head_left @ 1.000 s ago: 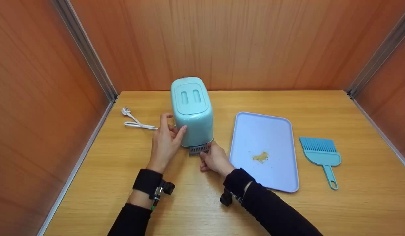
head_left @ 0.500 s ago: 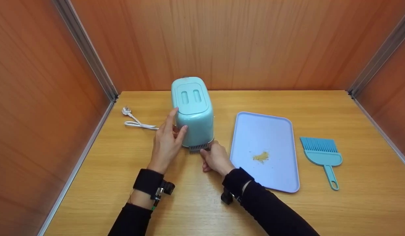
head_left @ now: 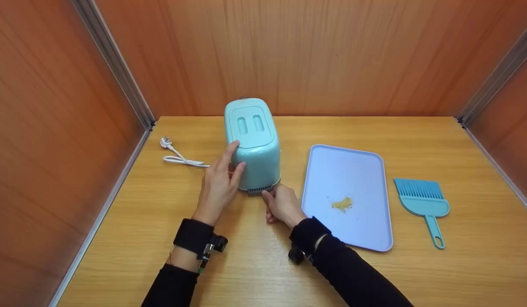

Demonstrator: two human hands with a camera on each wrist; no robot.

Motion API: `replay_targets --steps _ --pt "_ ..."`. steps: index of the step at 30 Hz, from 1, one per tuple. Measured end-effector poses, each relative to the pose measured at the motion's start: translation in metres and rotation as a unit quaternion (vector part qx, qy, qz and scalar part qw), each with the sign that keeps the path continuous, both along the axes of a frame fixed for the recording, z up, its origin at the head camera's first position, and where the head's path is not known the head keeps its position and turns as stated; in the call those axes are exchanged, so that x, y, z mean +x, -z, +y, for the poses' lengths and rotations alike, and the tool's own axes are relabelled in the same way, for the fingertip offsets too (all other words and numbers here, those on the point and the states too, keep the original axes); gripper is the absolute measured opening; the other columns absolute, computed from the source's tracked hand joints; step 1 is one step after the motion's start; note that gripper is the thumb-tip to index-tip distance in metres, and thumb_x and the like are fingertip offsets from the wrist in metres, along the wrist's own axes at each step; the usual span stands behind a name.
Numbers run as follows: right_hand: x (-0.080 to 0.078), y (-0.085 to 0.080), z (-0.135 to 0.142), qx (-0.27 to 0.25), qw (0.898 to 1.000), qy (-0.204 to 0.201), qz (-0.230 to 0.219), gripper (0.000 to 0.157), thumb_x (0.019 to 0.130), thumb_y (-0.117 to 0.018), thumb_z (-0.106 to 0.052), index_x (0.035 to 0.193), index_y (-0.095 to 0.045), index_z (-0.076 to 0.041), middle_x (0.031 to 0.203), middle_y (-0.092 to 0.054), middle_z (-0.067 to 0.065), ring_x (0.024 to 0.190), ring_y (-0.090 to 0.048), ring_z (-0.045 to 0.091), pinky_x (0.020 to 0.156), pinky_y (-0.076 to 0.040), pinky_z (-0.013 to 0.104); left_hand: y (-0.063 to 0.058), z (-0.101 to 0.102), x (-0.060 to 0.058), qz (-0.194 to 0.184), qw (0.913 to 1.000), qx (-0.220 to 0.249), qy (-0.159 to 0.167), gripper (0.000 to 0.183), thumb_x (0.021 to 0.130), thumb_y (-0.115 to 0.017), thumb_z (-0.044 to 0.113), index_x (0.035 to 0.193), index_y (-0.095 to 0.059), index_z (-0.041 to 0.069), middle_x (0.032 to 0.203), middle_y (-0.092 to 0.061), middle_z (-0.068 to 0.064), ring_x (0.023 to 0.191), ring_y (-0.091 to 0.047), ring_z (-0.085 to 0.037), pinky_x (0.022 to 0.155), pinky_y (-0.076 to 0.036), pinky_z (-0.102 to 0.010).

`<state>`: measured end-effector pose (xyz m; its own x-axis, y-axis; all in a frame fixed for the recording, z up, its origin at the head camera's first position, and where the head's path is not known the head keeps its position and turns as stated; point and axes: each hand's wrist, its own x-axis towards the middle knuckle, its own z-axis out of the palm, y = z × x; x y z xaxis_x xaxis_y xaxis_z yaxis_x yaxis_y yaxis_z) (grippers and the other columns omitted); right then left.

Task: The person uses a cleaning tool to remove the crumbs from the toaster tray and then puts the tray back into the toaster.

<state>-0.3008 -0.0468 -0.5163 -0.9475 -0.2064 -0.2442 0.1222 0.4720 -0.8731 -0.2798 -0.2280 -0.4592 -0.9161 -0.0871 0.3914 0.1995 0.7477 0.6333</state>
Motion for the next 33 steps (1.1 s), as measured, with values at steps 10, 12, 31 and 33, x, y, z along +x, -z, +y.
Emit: replay_targets --steps 10,12,31,33 --pt "-0.0029 0.0005 -0.0014 0.03 0.999 -0.023 0.025 0.038 0.113 -0.057 -0.028 0.087 -0.064 -0.001 0.054 -0.065 0.004 0.04 -0.064 0.012 0.045 -0.059 0.033 -0.0039 -0.0008 0.0017 -0.021 0.9998 -0.005 -0.004 0.055 0.11 -0.063 0.029 0.162 -0.045 0.031 0.134 -0.066 -0.022 0.114 -0.067 -0.037 0.097 -0.061 -0.052" --pt "-0.0047 0.0005 -0.0011 0.038 0.999 -0.023 0.029 0.043 0.113 -0.056 -0.03 0.083 -0.066 -0.001 0.052 -0.064 0.004 0.039 -0.063 0.012 0.044 -0.058 0.033 -0.0042 -0.0007 0.0012 -0.024 0.9997 -0.007 -0.004 0.055 0.11 -0.063 0.029 0.162 -0.044 0.032 0.133 -0.064 -0.022 0.112 -0.065 -0.036 0.096 -0.06 -0.054" --pt "-0.0082 0.0036 -0.0023 0.054 0.998 -0.039 0.024 0.052 0.113 -0.056 -0.024 0.068 -0.068 -0.002 0.047 -0.061 0.001 0.036 -0.061 0.012 0.042 -0.057 0.031 -0.0028 -0.0035 -0.0025 -0.006 0.9998 -0.017 0.012 0.053 0.109 -0.065 0.024 0.158 -0.046 0.027 0.124 -0.062 -0.025 0.103 -0.061 -0.037 0.091 -0.059 -0.054" --pt "-0.0085 0.0029 -0.002 0.062 0.997 -0.04 0.028 0.053 0.113 -0.056 -0.025 0.067 -0.068 -0.002 0.047 -0.061 0.002 0.035 -0.06 0.012 0.041 -0.056 0.031 -0.0031 -0.0033 -0.0025 0.0 0.9997 -0.019 0.013 0.053 0.109 -0.065 0.024 0.158 -0.046 0.027 0.124 -0.063 -0.026 0.103 -0.062 -0.038 0.091 -0.059 -0.054"
